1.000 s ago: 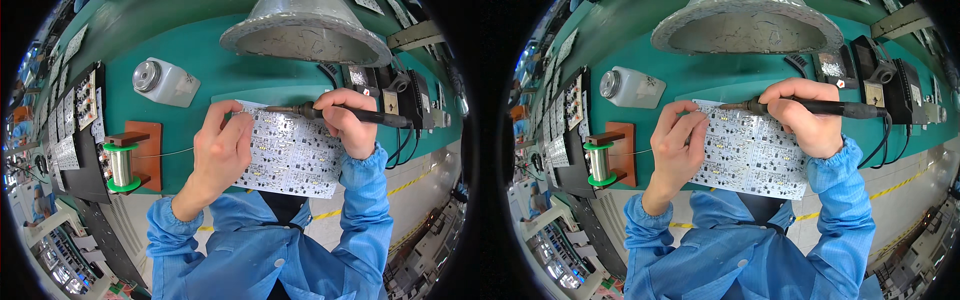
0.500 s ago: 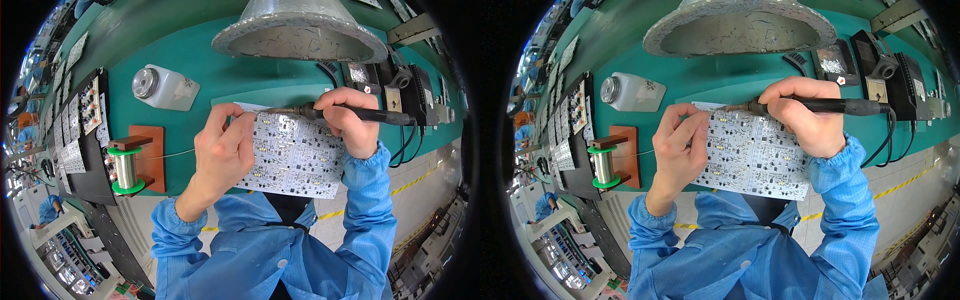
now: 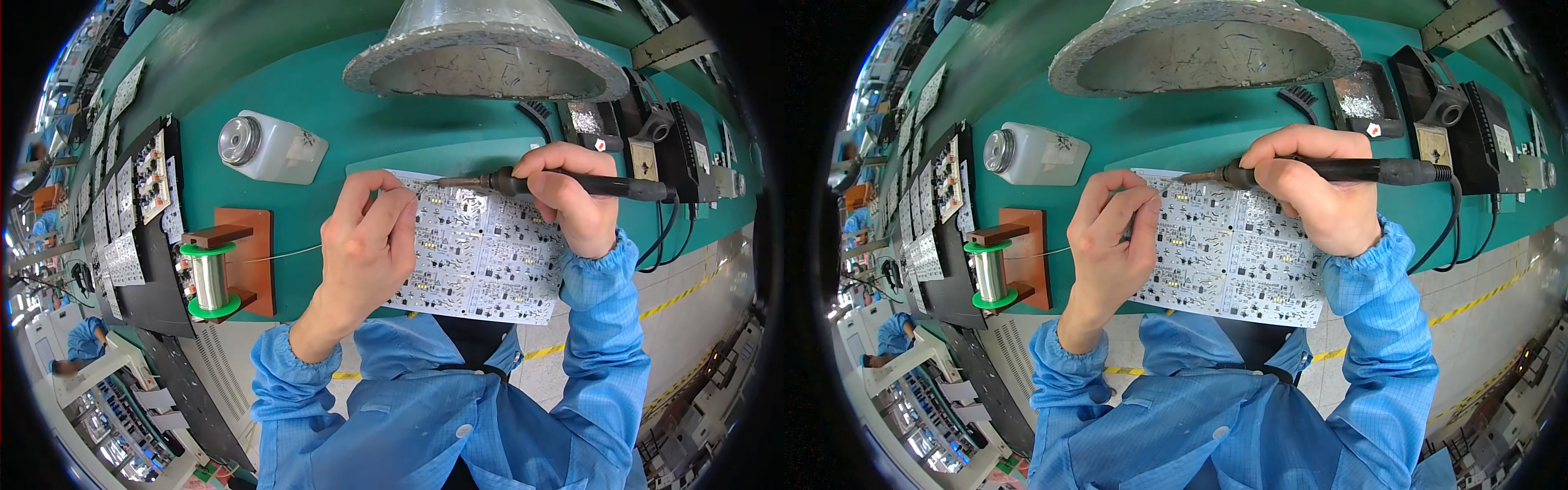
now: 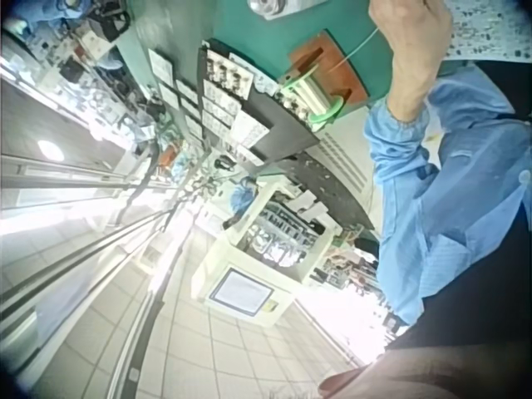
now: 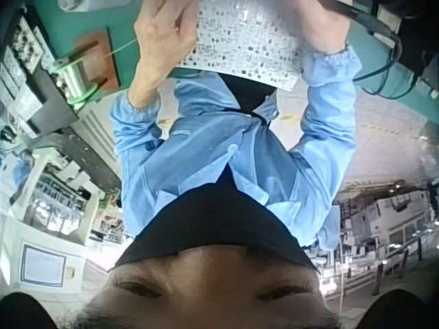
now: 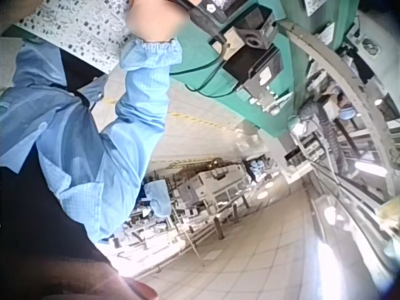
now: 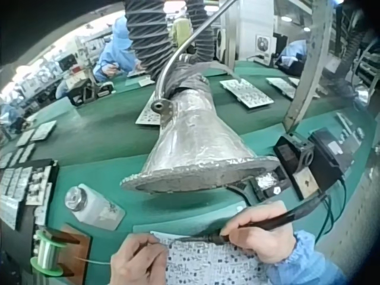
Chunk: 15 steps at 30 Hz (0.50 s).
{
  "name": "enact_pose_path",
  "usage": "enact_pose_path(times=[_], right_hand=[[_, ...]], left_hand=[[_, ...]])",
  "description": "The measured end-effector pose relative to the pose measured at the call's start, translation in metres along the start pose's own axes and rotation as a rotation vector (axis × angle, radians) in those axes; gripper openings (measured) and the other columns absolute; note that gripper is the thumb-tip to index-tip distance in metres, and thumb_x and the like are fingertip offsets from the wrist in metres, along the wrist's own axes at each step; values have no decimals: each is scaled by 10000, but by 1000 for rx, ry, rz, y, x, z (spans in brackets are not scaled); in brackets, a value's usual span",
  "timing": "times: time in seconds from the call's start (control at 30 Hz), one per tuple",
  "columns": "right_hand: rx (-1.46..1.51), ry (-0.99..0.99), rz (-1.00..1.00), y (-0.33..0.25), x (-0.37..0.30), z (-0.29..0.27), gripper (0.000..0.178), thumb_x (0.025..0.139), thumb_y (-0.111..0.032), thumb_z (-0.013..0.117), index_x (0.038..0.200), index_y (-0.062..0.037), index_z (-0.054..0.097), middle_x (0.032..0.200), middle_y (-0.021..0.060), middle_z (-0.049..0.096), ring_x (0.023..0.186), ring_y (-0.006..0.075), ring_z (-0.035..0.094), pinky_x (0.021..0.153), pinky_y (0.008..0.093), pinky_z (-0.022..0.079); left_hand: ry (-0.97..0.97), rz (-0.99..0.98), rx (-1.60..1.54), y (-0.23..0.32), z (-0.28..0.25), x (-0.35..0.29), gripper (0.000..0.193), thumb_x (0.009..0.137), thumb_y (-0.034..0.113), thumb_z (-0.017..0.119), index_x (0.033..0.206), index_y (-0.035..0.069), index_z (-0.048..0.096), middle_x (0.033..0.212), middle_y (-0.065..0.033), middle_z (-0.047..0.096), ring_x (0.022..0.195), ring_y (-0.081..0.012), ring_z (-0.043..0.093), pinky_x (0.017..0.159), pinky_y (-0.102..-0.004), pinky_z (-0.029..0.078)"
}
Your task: Soldering components onto printed circuit boards at a manual assembly station.
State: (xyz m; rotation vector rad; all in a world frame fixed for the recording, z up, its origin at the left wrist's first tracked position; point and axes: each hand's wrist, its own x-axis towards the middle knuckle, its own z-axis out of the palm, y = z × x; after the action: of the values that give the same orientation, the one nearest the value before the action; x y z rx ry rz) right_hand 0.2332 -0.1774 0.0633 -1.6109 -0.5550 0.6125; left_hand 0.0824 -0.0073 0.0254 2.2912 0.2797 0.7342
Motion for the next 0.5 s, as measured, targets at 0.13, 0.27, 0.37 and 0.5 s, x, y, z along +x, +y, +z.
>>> enact_pose_path(times=[0.13,0.27,0.37,0.5], right_hand=[[36,9,0,1,0,2,192,737,-78,554,829,44,670,599,38,559,455,78,447,417,234,323],[25,-18,-11,2,-1,-3,191,743,-77,552,831,45,669,591,37,554,451,77,446,414,230,320],[-5,-18,-26,2,-1,-3,186,747,-73,550,827,46,669,584,31,547,446,77,444,409,228,314],[27,0,-31,4,-1,1,184,745,-73,551,823,45,670,586,31,549,442,75,441,405,230,312]], left_hand=[[-2,5,65,-1,-1,-2,136,715,-68,666,814,25,660,911,-84,586,570,-202,585,482,-305,467],[-8,3,41,-4,2,-3,147,709,-63,672,822,31,672,903,-78,588,546,-194,576,465,-304,458],[-12,-6,8,-3,3,-3,157,708,-70,669,833,25,677,899,-81,586,545,-193,574,467,-304,458],[-27,-11,-2,-3,2,-3,161,711,-85,653,841,7,672,903,-92,581,552,-197,574,471,-303,458]])
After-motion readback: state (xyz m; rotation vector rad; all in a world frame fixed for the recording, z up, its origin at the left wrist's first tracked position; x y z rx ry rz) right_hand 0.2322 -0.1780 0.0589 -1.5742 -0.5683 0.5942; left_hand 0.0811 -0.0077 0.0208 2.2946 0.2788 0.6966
